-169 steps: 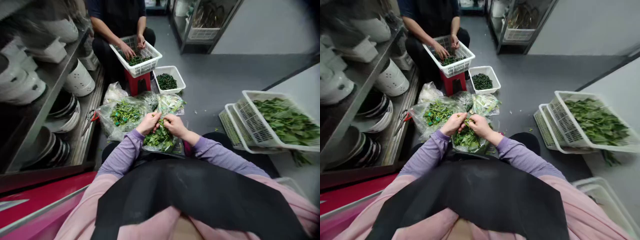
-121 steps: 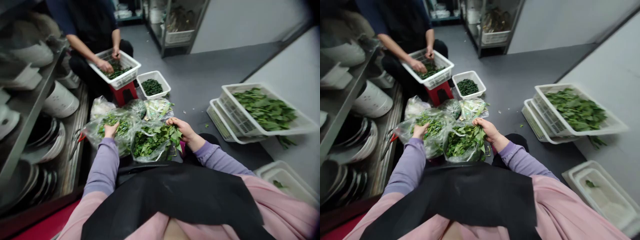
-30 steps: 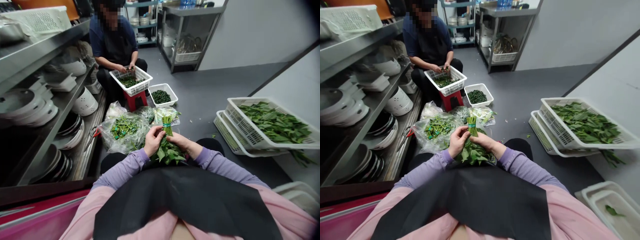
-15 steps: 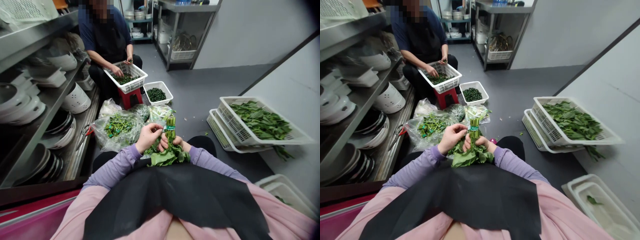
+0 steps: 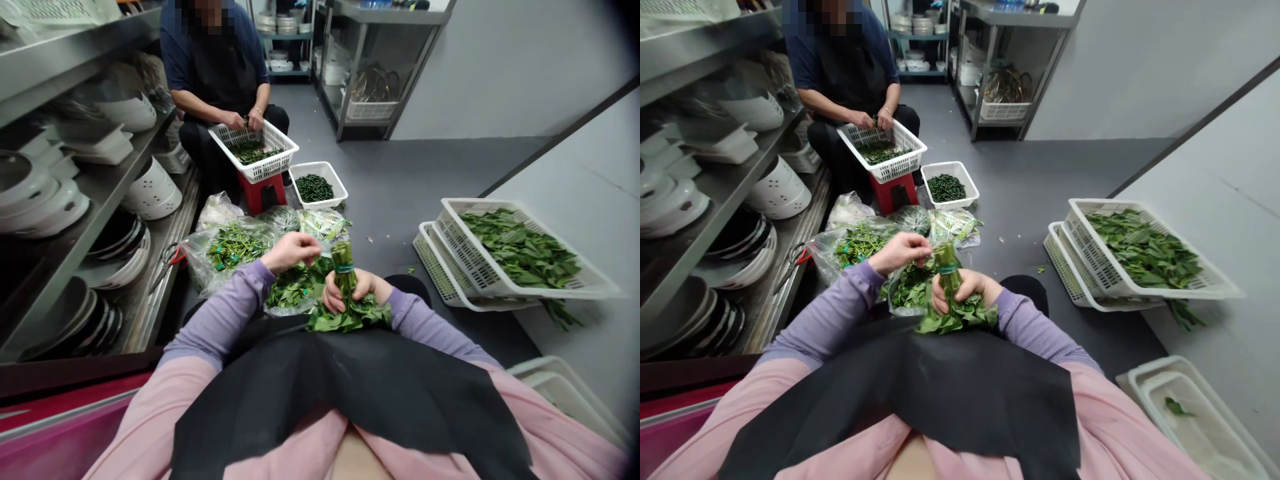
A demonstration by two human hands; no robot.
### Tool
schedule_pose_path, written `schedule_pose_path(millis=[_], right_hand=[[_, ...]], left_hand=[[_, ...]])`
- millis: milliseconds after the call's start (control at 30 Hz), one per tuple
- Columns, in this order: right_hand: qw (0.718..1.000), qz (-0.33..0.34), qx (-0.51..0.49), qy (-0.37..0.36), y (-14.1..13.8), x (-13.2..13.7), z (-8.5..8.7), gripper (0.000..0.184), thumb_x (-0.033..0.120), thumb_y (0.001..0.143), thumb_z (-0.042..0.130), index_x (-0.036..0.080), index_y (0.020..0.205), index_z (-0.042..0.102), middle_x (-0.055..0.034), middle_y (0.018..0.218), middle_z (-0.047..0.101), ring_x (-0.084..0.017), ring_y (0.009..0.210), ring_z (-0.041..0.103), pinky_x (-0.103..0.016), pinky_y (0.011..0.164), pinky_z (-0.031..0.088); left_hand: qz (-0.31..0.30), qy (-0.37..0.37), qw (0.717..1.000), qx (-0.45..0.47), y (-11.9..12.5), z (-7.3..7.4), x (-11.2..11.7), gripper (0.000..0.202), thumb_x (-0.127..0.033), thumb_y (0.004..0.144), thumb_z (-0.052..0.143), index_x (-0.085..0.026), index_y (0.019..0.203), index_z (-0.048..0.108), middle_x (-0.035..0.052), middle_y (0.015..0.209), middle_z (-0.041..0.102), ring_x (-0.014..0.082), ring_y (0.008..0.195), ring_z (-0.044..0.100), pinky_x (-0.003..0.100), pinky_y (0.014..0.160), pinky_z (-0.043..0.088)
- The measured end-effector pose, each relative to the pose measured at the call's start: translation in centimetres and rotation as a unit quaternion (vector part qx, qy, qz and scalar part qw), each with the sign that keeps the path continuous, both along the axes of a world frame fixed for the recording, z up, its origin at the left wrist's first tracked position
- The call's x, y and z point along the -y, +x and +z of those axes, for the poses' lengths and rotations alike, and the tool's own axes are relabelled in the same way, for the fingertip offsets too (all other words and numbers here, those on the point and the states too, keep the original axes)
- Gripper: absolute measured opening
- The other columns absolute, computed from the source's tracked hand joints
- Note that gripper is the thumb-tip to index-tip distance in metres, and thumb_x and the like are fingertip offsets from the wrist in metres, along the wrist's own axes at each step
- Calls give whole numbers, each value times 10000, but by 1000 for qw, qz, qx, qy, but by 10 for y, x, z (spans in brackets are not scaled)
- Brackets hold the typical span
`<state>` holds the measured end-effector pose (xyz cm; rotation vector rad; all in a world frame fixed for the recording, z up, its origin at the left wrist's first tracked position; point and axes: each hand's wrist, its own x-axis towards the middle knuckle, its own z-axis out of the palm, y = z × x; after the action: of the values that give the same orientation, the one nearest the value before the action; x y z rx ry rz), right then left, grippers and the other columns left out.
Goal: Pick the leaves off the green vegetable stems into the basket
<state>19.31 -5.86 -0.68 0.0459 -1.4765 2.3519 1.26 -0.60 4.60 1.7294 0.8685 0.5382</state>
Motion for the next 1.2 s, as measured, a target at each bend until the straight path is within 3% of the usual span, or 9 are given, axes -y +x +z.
schedule_pose_path(millis=[67,133,300,433,600,800,900,1000,1200], right_hand=[[972,15,219,79,10,-6,24,335,290,581,710,122,840,579,-56,773,650,-178,713,593,-303,685,453],[911,-32,375,167,16,-13,45,370,286,565,711,124,876,596,-33,810,652,-154,711,580,-256,674,446],[748,-80,547,367,18,-22,76,305,270,561,640,153,842,617,8,708,624,-124,606,536,-217,565,396],[666,-46,588,458,19,-22,86,295,289,566,612,186,842,633,12,661,613,-116,541,502,-225,524,353],[606,-23,587,536,17,-17,84,344,333,591,604,210,910,640,-18,757,653,-153,631,560,-243,572,348],[476,-85,558,675,15,-5,80,232,242,674,556,156,881,615,-97,753,639,-215,774,566,-303,698,357],[449,-99,530,713,16,0,80,165,205,756,478,150,864,591,-108,762,620,-223,804,544,-320,719,362],[434,-116,522,725,15,3,78,173,159,805,413,149,851,579,-116,774,609,-226,840,532,-352,793,357],[446,-167,601,642,19,-11,66,152,134,751,475,132,842,597,-144,802,621,-237,857,552,-331,750,382]], left_hand=[[34,79,995,-58,-8,8,-21,139,-240,712,590,-124,635,584,-22,456,510,86,417,482,214,480,402],[35,157,982,-98,-13,23,-32,133,-235,731,568,-127,661,602,-26,447,505,81,403,466,207,476,387],[-108,226,966,-59,-16,50,-17,329,-130,707,537,-189,1016,633,60,931,656,126,739,614,214,645,459],[-239,218,945,-54,-14,29,-3,395,-81,680,542,-258,1015,654,51,1121,607,156,992,581,231,818,443],[-242,213,944,-63,-6,5,-9,179,-167,707,582,-224,847,678,49,928,641,137,811,603,224,758,445],[-268,15,957,-112,-7,-5,-3,490,-76,623,540,-204,1097,551,-42,619,573,91,471,505,195,477,413],[-296,-55,947,-109,-8,-7,-1,323,-130,667,507,-197,974,584,-31,624,573,89,458,496,194,455,411],[-300,-36,941,-151,-9,-1,-7,181,-173,687,487,-185,821,609,-32,582,536,84,456,476,181,443,386],[-211,204,933,-210,-1,13,2,167,-155,654,478,-183,703,635,-12,563,562,96,489,447,211,510,349]])
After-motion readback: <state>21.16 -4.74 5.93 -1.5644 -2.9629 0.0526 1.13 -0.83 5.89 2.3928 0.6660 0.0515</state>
